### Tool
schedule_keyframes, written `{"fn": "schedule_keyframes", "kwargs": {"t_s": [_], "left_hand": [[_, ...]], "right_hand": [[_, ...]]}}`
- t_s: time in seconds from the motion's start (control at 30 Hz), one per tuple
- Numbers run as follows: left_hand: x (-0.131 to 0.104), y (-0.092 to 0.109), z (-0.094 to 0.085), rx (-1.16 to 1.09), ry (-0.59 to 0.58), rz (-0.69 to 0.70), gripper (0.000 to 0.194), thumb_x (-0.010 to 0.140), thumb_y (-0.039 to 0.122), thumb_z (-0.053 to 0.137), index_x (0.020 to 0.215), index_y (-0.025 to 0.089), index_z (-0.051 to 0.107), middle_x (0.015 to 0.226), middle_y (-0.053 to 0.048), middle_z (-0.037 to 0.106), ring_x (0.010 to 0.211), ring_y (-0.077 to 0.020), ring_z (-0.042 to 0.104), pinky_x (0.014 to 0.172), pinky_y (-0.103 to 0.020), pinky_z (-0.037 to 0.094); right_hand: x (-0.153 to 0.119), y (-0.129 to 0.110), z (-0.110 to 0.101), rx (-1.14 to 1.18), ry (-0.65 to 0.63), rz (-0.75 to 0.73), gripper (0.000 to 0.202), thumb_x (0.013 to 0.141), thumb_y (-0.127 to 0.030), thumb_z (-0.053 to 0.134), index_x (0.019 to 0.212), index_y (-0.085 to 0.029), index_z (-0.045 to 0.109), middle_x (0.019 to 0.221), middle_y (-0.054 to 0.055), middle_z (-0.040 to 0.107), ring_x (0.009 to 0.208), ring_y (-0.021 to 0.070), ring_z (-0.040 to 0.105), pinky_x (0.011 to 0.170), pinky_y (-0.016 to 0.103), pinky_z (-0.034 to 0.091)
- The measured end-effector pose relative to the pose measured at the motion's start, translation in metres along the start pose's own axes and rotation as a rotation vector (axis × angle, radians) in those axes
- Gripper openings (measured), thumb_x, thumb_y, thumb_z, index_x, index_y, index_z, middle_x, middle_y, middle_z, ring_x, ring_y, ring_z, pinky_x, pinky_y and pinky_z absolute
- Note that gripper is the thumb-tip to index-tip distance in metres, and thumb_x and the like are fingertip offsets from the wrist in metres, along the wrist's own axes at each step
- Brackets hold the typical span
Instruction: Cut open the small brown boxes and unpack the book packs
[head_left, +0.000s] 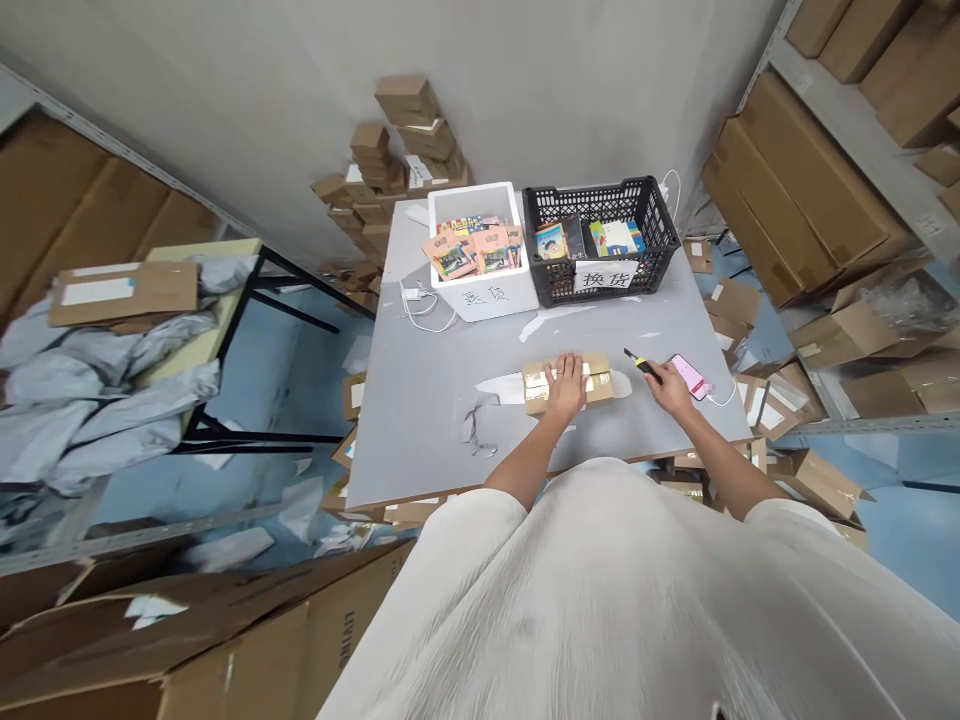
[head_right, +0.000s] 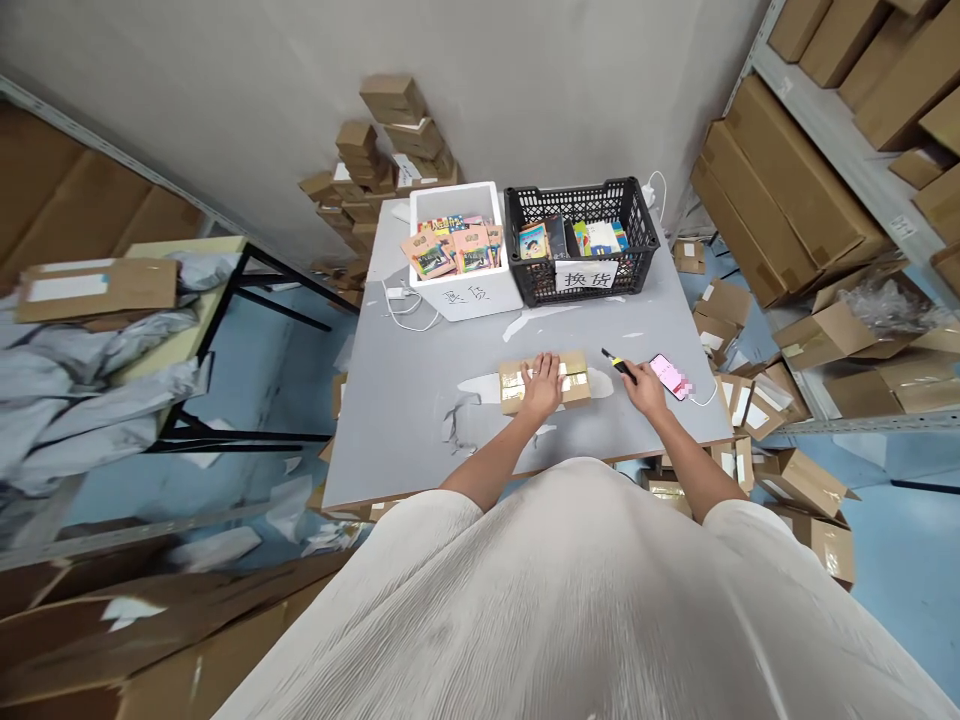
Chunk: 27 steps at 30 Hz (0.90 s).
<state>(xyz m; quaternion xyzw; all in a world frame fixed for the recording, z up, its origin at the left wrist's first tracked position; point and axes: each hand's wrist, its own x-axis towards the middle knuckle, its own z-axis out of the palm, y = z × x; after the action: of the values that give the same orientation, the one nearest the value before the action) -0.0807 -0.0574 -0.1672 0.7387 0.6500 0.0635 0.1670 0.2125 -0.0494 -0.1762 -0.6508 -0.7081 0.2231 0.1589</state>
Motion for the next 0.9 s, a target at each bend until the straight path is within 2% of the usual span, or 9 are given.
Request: {"fn": "schedule_keyframes", "kwargs": {"t_s": [0.1,0.17,0.3,0.43,0.57,0.7,0.8,0.9], "left_hand": [[0.000,0.000,0.000,0.001,-0.011,-0.011,0.068,0.113,0.033,0.030,0.179,0.021,0.029,0.184,-0.015,0.034,0.174,-0.0318,0.022,0.140,-0.066,0.006],[0.001,0.000,0.000,-0.003,-0.019,-0.015,0.069,0.112,0.034,0.033,0.179,0.020,0.028,0.184,-0.016,0.033,0.174,-0.0317,0.021,0.141,-0.064,0.007],[-0.003,-0.006,-0.003,-0.010,-0.042,0.024,0.069,0.112,0.039,0.037,0.178,0.018,0.032,0.186,-0.017,0.027,0.176,-0.0318,0.016,0.141,-0.062,0.008],[-0.023,-0.015,-0.008,0.002,-0.025,0.021,0.064,0.113,0.041,0.039,0.173,0.021,0.040,0.187,-0.014,0.027,0.175,-0.0310,0.015,0.141,-0.059,0.010],[-0.052,-0.022,-0.012,-0.004,0.011,-0.060,0.057,0.113,0.036,0.042,0.168,0.025,0.048,0.179,-0.015,0.041,0.166,-0.0330,0.034,0.135,-0.055,0.027],[-0.072,-0.027,-0.015,-0.023,0.034,-0.111,0.051,0.112,0.030,0.043,0.160,0.024,0.056,0.158,-0.016,0.058,0.143,-0.0330,0.056,0.123,-0.050,0.042],[-0.080,-0.031,-0.014,-0.039,0.008,-0.092,0.048,0.110,0.025,0.043,0.155,0.023,0.059,0.150,-0.015,0.061,0.131,-0.0304,0.062,0.117,-0.046,0.048],[-0.084,-0.033,-0.011,-0.045,-0.015,-0.095,0.046,0.108,0.022,0.046,0.150,0.025,0.062,0.149,-0.013,0.061,0.125,-0.0302,0.065,0.113,-0.046,0.052]], "right_hand": [[0.002,0.011,-0.005,0.020,-0.006,0.002,0.057,0.106,-0.048,0.053,0.154,-0.022,0.067,0.127,0.017,0.070,0.121,0.0381,0.065,0.104,0.049,0.056],[0.000,0.009,-0.002,0.039,-0.050,-0.026,0.055,0.105,-0.049,0.056,0.151,-0.022,0.069,0.129,0.017,0.070,0.123,0.0369,0.065,0.107,0.047,0.055],[-0.002,-0.009,0.012,0.096,-0.126,-0.041,0.050,0.106,-0.052,0.055,0.143,-0.023,0.072,0.128,0.015,0.070,0.119,0.0340,0.067,0.105,0.043,0.055],[0.017,-0.029,0.020,0.144,-0.130,-0.092,0.049,0.106,-0.051,0.054,0.143,-0.022,0.071,0.131,0.015,0.070,0.120,0.0337,0.067,0.104,0.044,0.055],[0.053,-0.055,0.025,0.163,-0.124,-0.188,0.049,0.105,-0.050,0.054,0.142,-0.021,0.072,0.137,0.017,0.070,0.127,0.0354,0.064,0.108,0.046,0.053],[0.085,-0.086,0.038,0.115,-0.182,-0.325,0.048,0.104,-0.049,0.056,0.137,-0.020,0.074,0.148,0.019,0.068,0.137,0.0392,0.058,0.115,0.052,0.047],[0.097,-0.103,0.048,0.048,-0.240,-0.364,0.046,0.103,-0.048,0.057,0.134,-0.020,0.076,0.152,0.019,0.068,0.141,0.0416,0.055,0.117,0.056,0.043],[0.098,-0.108,0.055,0.021,-0.304,-0.388,0.042,0.101,-0.044,0.057,0.132,-0.021,0.076,0.140,0.018,0.075,0.134,0.0406,0.061,0.116,0.057,0.042]]}}
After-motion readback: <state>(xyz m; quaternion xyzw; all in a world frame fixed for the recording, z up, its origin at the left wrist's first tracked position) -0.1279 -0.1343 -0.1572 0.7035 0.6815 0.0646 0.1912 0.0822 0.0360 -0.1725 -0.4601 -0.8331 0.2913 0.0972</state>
